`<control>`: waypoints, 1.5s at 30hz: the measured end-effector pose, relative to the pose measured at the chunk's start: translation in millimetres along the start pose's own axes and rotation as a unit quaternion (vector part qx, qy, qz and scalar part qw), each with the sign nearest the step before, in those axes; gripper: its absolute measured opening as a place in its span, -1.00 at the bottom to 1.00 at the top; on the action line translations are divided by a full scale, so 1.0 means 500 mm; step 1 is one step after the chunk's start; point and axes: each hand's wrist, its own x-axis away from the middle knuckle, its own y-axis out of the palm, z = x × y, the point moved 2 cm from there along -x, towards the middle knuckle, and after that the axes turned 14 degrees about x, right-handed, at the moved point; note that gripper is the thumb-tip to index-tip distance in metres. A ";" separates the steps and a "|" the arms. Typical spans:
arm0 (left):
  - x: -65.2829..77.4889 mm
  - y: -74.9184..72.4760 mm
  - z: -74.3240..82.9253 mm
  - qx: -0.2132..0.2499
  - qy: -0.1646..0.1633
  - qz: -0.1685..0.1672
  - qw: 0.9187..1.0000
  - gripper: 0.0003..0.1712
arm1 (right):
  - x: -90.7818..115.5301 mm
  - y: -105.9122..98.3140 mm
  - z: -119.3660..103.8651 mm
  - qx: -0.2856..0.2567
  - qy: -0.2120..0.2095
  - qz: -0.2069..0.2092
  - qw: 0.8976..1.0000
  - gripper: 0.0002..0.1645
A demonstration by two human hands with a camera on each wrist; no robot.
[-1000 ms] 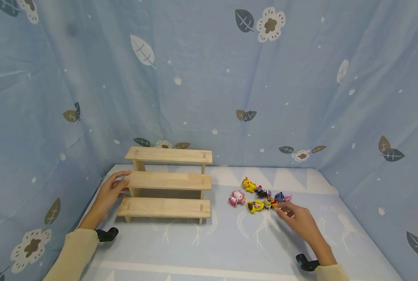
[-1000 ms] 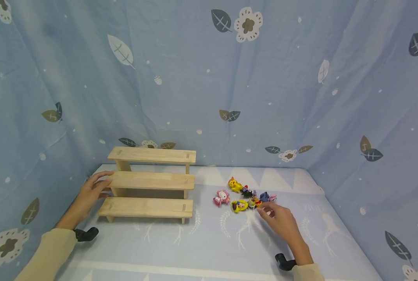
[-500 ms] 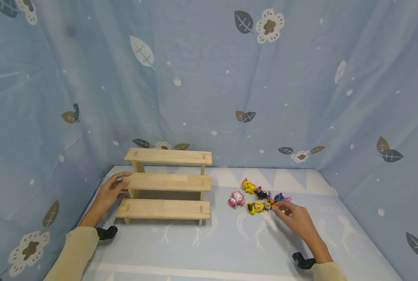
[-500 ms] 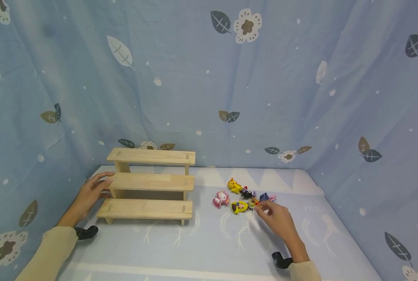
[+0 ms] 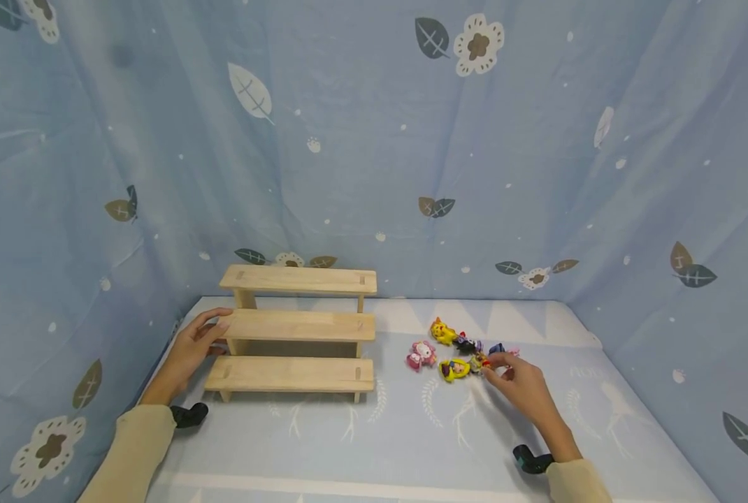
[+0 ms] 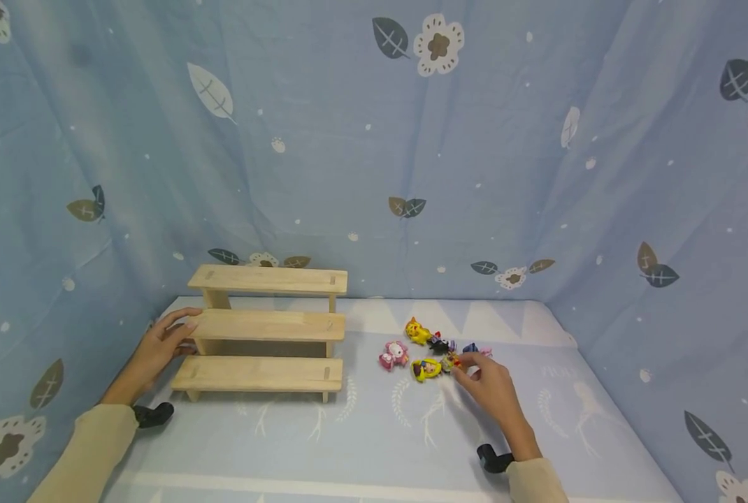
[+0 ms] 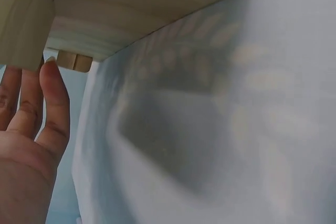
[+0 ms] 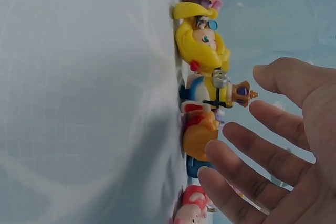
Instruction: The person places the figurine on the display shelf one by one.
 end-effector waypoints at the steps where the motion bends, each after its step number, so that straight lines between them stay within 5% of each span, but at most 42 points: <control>1: -0.001 -0.002 0.000 0.004 -0.001 -0.003 1.000 -0.41 | -0.001 0.003 -0.001 -0.004 -0.002 0.000 1.000 -0.63; 19: -0.013 -0.015 0.008 0.026 -0.011 -0.057 0.998 -0.38 | -0.004 0.050 -0.038 -0.013 0.004 -0.005 1.000 -0.73; 33: -0.019 -0.014 0.003 0.028 -0.028 -0.051 0.998 -0.35 | -0.026 0.070 -0.057 -0.049 0.038 -0.048 0.997 -0.38; 45: -0.013 -0.011 0.006 0.006 -0.026 -0.039 0.999 -0.31 | -0.037 0.089 -0.071 -0.029 0.054 -0.021 0.998 -0.67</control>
